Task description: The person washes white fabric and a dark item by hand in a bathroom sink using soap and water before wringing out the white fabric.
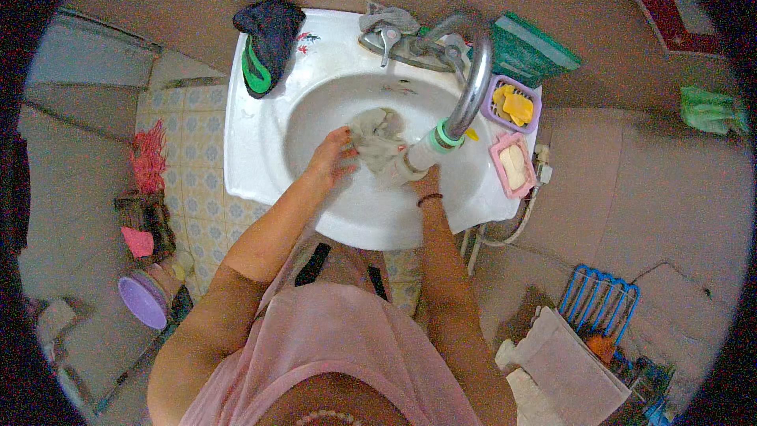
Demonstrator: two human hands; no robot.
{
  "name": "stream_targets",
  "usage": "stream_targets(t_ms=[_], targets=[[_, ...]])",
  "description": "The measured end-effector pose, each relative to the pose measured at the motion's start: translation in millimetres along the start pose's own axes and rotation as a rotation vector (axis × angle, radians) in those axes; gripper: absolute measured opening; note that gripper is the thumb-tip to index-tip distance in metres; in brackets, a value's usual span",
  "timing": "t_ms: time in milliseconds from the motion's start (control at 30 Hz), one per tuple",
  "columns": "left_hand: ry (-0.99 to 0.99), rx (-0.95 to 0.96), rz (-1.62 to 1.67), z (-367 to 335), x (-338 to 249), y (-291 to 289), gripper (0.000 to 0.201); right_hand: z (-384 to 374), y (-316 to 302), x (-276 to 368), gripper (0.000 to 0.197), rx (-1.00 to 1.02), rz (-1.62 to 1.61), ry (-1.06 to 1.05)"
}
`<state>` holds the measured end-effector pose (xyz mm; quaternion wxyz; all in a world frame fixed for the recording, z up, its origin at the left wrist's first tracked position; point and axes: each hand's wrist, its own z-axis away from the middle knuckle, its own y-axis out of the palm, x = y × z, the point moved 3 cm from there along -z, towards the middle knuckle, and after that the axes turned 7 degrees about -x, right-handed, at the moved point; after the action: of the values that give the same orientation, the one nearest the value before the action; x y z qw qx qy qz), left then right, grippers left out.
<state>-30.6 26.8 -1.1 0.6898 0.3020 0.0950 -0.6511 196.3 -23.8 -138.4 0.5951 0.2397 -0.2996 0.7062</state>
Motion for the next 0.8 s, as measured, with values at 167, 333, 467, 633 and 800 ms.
stream_targets(t_ms=[167, 333, 467, 633, 800], targets=[[-0.414, 0.120, 0.501, -5, 14, 18, 0.057, 86, 85, 116, 0.019, -0.286, 0.299, -0.808], [-0.267, 0.520, 0.441, -48, 26, 9, 0.041, 139, 144, 161, 0.015, -0.339, 0.335, -0.969], [-0.125, 0.211, 0.633, -48, 40, 34, 0.020, 99, 113, 156, 0.016, -0.608, 0.105, -0.863], [-0.034, 0.117, 0.642, -50, 49, 38, 0.022, 44, 65, 121, 0.020, -0.687, -0.265, -0.261], [0.311, -0.083, 0.524, -39, 32, 21, 0.039, 80, 104, 122, 0.025, -0.274, -0.845, -0.225]])
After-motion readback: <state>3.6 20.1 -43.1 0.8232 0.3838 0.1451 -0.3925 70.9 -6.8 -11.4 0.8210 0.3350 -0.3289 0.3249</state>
